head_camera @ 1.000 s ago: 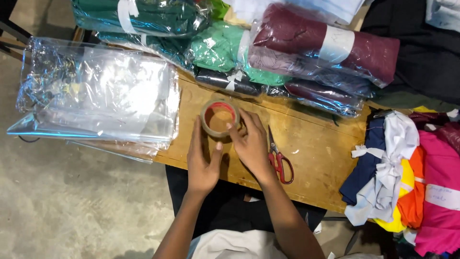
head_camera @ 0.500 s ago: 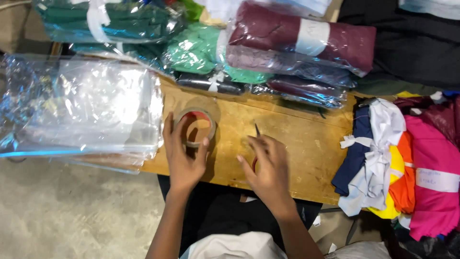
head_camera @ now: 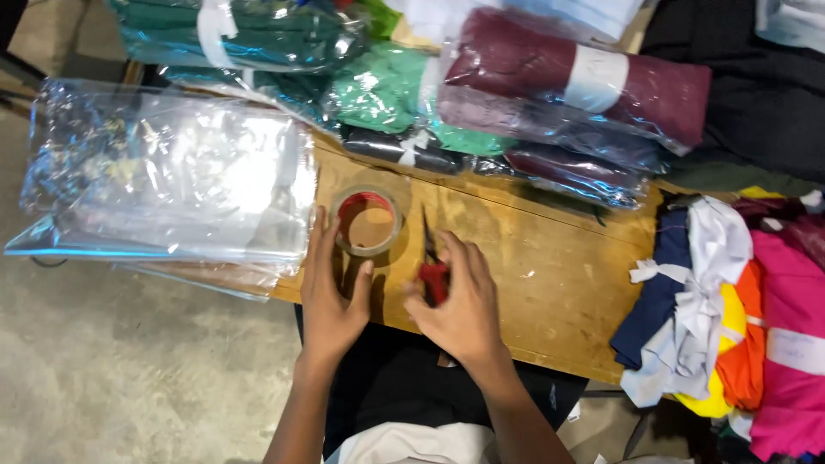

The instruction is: Folding a piece of maroon fabric and securing it with a white ribbon at a packing station.

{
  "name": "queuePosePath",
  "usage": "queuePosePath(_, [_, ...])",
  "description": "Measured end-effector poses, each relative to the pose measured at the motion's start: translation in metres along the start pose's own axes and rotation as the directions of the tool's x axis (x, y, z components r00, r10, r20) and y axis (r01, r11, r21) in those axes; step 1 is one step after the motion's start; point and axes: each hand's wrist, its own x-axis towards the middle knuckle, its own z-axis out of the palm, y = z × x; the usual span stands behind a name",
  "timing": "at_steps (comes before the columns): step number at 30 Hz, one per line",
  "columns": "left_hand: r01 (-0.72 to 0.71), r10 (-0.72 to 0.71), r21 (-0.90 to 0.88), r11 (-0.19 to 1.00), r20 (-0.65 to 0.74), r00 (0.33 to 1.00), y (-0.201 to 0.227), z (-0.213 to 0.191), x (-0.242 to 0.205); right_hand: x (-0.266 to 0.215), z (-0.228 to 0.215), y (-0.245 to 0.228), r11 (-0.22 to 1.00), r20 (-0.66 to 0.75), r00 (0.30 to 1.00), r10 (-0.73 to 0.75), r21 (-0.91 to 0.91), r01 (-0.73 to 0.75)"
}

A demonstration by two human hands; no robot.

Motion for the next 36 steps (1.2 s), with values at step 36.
queuePosePath(36, [-0.202,0.311,-0.475,0.857,0.162,0.937,0.065,0.147,-0.048,-0.072,-0.085,0.096,0.939,-0.143,0.936,0.320,0.175,-0.295])
